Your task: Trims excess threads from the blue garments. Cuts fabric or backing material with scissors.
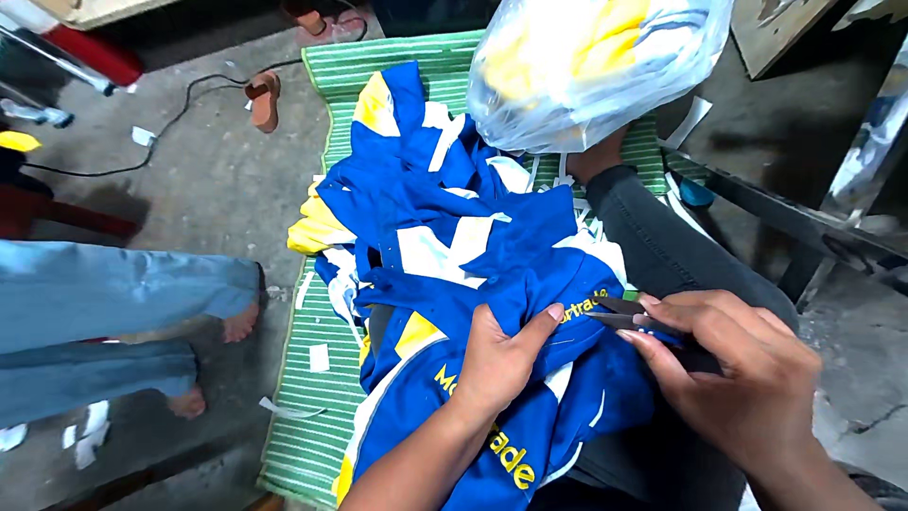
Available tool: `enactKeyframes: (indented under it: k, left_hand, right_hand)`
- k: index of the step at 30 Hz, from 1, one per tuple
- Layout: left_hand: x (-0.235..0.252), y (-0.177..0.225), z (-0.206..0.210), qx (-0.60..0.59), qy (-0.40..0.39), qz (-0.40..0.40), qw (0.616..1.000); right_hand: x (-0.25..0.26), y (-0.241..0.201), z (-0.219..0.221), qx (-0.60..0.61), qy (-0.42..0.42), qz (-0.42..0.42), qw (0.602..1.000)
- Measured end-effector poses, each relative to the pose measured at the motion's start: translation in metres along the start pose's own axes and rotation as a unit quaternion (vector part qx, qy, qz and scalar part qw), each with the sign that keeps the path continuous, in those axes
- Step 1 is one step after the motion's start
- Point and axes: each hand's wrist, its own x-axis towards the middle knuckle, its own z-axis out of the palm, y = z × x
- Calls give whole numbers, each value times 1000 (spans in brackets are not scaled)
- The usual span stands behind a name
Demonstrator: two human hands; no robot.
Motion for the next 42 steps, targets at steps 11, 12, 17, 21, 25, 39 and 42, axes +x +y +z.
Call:
enactKeyframes:
  k: [11,12,17,21,25,39,42]
  left_hand:
    - [-1,-2,2,10,3,7,1000]
    - [-1,-2,1,11,3,7,1000]
    - [-1,-2,1,-13,-4,-20,1000]
    - [0,-4,2,-18,2,-22,1000]
    - [1,-5,2,-3,6,-2,1000]
    - [0,-5,3,-2,10,-4,1000]
    - [1,-4,2,-9,9,-16,1000]
  right_hand:
    - [0,-2,-4,-48,5,-28,998]
    - [0,-2,-3,-46,7,-27,999]
    - [-2,2,6,43,2,3,999]
    - [-1,1,6,24,8,6,1000]
    - [-1,1,-1,-13,7,-5,1000]
    - [-1,0,2,-20,9,-8,1000]
    - [-2,3,5,11,4,3,1000]
